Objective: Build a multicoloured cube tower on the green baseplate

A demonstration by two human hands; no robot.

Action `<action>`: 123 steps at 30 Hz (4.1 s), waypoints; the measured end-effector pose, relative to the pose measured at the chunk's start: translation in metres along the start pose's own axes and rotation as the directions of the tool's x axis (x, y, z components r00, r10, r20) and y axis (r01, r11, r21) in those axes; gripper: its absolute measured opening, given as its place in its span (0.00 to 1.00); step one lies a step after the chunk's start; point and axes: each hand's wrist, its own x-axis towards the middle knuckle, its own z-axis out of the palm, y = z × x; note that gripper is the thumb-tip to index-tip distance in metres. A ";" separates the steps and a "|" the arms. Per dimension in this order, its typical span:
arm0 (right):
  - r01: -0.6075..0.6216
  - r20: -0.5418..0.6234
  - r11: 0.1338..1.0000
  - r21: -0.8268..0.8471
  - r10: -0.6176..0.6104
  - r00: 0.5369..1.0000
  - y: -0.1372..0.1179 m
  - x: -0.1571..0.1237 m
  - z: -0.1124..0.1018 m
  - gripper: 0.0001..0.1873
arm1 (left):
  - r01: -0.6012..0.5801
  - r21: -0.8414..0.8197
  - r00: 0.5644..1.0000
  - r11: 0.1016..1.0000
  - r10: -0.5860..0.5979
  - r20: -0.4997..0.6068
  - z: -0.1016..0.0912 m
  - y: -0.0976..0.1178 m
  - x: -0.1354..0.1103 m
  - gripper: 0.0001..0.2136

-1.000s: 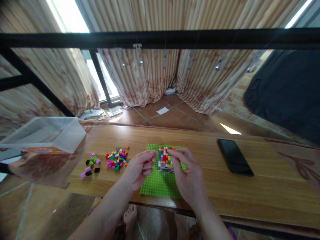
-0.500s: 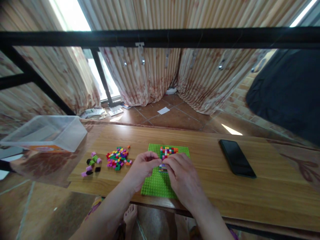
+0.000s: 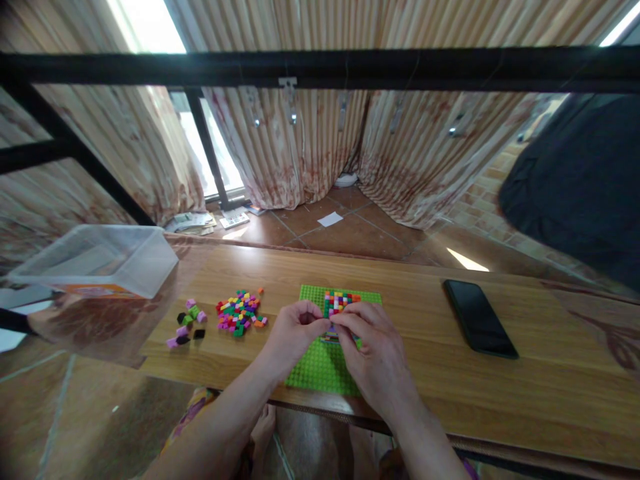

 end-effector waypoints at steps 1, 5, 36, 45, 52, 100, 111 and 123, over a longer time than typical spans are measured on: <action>-0.033 -0.019 0.999 0.015 0.033 0.999 0.001 0.000 -0.001 0.06 | -0.001 0.006 1.000 1.000 0.001 -0.004 0.000 0.000 0.000 0.05; -0.144 -0.166 0.990 0.011 0.143 0.976 0.007 0.000 -0.001 0.07 | 0.002 0.009 1.000 1.000 -0.002 -0.008 0.001 -0.001 0.000 0.06; -0.277 -0.181 0.941 -0.195 0.243 0.953 0.002 -0.006 0.037 0.22 | -0.030 0.037 1.000 0.999 0.031 -0.004 0.003 -0.001 -0.001 0.06; -0.265 -0.328 0.959 -0.102 0.219 0.919 -0.003 -0.004 0.014 0.17 | 0.322 -0.603 0.947 0.730 -0.246 0.207 -0.020 0.025 -0.006 0.10; 0.019 -0.193 0.999 0.041 -0.011 0.981 -0.031 -0.001 0.018 0.06 | 0.314 -0.788 0.947 0.529 -0.228 0.224 -0.020 0.037 -0.008 0.18; 0.118 -0.008 0.979 -0.166 -0.121 0.993 -0.006 0.002 0.011 0.16 | 0.095 -0.170 0.994 0.981 -0.086 0.064 -0.006 0.006 -0.005 0.06; 0.099 -0.023 0.991 -0.090 -0.101 0.995 -0.006 0.001 0.013 0.16 | 0.093 -0.142 0.995 0.986 -0.086 0.058 -0.007 0.005 -0.004 0.05; 0.053 -0.035 0.998 -0.040 -0.055 0.998 -0.007 0.001 0.014 0.13 | 0.028 -0.067 0.998 0.997 -0.024 0.063 -0.007 0.004 -0.003 0.05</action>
